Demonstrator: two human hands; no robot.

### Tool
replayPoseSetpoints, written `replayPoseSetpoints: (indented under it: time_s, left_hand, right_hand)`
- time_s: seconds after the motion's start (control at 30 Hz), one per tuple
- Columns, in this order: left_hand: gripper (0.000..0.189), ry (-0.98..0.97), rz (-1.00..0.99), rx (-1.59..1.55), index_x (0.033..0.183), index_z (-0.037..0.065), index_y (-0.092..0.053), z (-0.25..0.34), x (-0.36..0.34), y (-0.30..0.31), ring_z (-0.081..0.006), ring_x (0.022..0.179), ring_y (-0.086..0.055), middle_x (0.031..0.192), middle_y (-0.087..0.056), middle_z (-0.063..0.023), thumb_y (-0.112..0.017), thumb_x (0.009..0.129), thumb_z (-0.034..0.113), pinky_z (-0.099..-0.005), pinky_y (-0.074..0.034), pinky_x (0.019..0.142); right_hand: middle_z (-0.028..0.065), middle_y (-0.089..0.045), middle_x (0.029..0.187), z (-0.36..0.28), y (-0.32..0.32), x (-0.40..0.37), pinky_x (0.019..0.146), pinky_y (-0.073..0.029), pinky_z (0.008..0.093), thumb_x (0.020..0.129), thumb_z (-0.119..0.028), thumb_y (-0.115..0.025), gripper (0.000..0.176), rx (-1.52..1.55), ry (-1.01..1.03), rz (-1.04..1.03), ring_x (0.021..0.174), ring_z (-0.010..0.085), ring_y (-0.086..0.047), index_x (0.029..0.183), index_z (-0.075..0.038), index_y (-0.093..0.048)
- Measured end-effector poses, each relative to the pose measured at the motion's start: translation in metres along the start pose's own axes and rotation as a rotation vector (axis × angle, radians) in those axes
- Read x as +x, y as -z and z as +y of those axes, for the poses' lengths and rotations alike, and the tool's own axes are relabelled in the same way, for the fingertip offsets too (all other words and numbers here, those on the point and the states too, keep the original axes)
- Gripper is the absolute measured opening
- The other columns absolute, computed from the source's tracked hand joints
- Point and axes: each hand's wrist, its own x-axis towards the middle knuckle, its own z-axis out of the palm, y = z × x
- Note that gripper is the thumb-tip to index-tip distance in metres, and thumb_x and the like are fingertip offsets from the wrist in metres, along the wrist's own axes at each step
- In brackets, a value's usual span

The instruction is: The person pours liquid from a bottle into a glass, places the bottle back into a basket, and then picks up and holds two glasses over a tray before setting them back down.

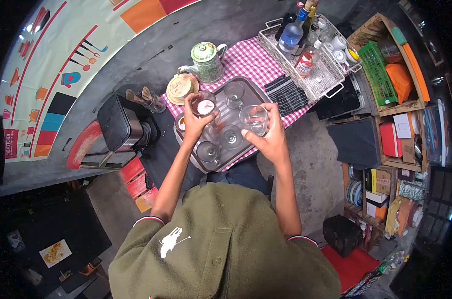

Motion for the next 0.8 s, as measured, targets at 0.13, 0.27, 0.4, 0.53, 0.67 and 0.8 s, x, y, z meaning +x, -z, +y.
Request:
replayPoseSetpoints:
  time_s: [0.13,0.27,0.4,0.53,0.67,0.8]
  left_hand:
    - [0.083,0.021,0.003,0.175,0.13,0.0,-0.041,0.008,0.002,-0.003,-0.0274,0.112,-0.061,0.123,-0.059,-0.0195,-0.09,0.065,0.018,-0.0382,-0.048,0.099]
    - [0.081,0.007,0.007,0.242,0.131,-0.002,-0.04,0.009,0.002,-0.009,-0.0249,0.102,-0.064,0.122,-0.06,-0.0197,-0.087,0.066,0.012,-0.0335,-0.057,0.077]
    - [0.079,0.083,0.028,0.191,0.131,-0.004,-0.04,0.006,0.0,-0.015,-0.0202,0.088,-0.066,0.12,-0.06,-0.0196,-0.084,0.066,0.007,-0.024,-0.051,0.042]
    - [0.08,0.136,0.064,0.27,0.133,-0.004,-0.039,-0.021,-0.005,-0.015,-0.027,0.107,-0.063,0.125,-0.058,-0.0226,-0.082,0.066,0.005,-0.0336,-0.057,0.071]
    - [0.084,0.165,0.054,0.273,0.135,-0.003,-0.037,-0.037,-0.005,-0.014,-0.035,0.12,-0.058,0.129,-0.056,-0.025,-0.081,0.063,0.002,-0.0408,-0.044,0.106]
    - [0.084,0.168,0.045,0.386,0.135,-0.002,-0.037,-0.048,-0.004,-0.015,-0.0355,0.119,-0.058,0.129,-0.056,-0.025,-0.081,0.063,0.002,-0.0406,-0.047,0.102]
  right_hand:
    - [0.0114,-0.054,0.115,0.005,0.003,0.001,0.088,-0.052,0.0339,0.074,-0.014,-0.082,0.069,-0.011,-0.01,0.009,0.103,0.0199,-0.061,0.126,-0.003,-0.039]
    - [0.0117,-0.054,0.115,0.011,0.008,-0.001,0.087,-0.053,0.0342,0.073,-0.014,-0.082,0.069,-0.009,-0.014,0.027,0.102,0.0202,-0.062,0.126,-0.003,-0.039]
    - [0.0118,-0.055,0.114,0.023,0.015,-0.002,0.086,-0.053,0.0341,0.073,-0.013,-0.082,0.068,-0.004,-0.012,0.039,0.101,0.0206,-0.062,0.126,-0.003,-0.039]
    - [0.0118,-0.055,0.114,0.029,0.019,-0.001,0.086,-0.052,0.0343,0.073,-0.013,-0.082,0.068,-0.007,-0.04,0.036,0.102,0.0207,-0.062,0.126,-0.003,-0.039]
    - [0.0115,-0.055,0.113,0.039,0.02,0.004,0.087,-0.051,0.0348,0.073,-0.012,-0.081,0.067,-0.003,-0.05,-0.005,0.102,0.0207,-0.062,0.125,-0.003,-0.04]
    - [0.0108,-0.054,0.112,0.042,0.018,0.01,0.087,-0.051,0.0348,0.073,-0.01,-0.08,0.065,-0.002,-0.064,-0.033,0.1,0.0201,-0.061,0.124,-0.003,-0.04]
